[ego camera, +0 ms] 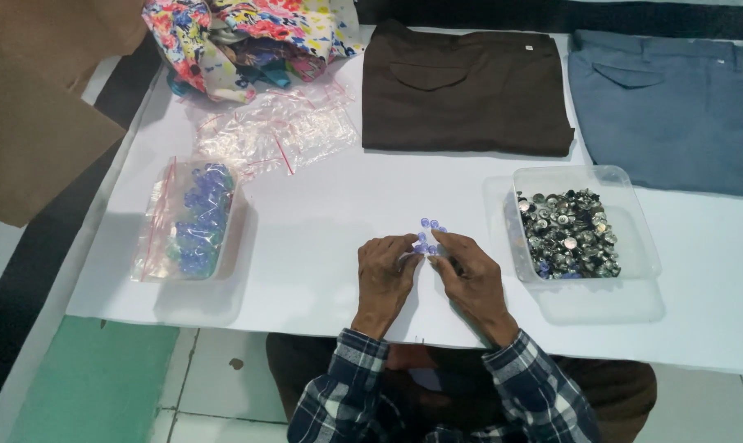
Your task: The person is sorting and inspecting small buttons by picking them from a container and placing them on a work surface.
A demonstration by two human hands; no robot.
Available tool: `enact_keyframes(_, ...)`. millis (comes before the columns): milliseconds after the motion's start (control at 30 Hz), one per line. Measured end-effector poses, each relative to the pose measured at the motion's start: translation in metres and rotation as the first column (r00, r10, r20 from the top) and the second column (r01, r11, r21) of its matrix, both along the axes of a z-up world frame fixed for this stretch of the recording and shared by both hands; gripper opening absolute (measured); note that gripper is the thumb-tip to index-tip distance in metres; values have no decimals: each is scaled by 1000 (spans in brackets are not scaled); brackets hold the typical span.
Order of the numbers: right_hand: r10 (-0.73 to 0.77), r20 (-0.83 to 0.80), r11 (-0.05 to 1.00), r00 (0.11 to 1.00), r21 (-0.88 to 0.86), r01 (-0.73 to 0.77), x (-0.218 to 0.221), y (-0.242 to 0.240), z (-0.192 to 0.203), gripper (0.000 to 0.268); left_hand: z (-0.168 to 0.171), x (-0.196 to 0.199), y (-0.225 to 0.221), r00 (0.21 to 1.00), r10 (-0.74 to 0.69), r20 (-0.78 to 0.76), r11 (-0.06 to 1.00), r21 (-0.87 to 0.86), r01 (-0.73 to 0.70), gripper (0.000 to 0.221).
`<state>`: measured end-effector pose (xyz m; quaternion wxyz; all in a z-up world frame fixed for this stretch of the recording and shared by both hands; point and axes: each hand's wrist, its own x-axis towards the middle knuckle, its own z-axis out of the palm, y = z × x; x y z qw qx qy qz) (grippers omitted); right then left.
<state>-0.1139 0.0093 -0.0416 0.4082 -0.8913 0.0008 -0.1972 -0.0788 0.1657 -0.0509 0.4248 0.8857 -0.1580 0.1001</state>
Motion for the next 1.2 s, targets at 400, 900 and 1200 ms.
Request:
enact_keyframes(400,-146,-152,989,978,-8,147,-5,-9,2,50,-14,-2,5,999,25,-46,999,-30,-27,28)
enact_keyframes(900,-87,-296,996,951,-60,72,5,-16,5,53,-19,11,4,983,-20,-182,996,-86,4,36)
enact_keyframes(1200,-37,-349,999,936,-31,28,10,-20,11,55,-19,19,2,977,-39,-208,989,-144,9,35)
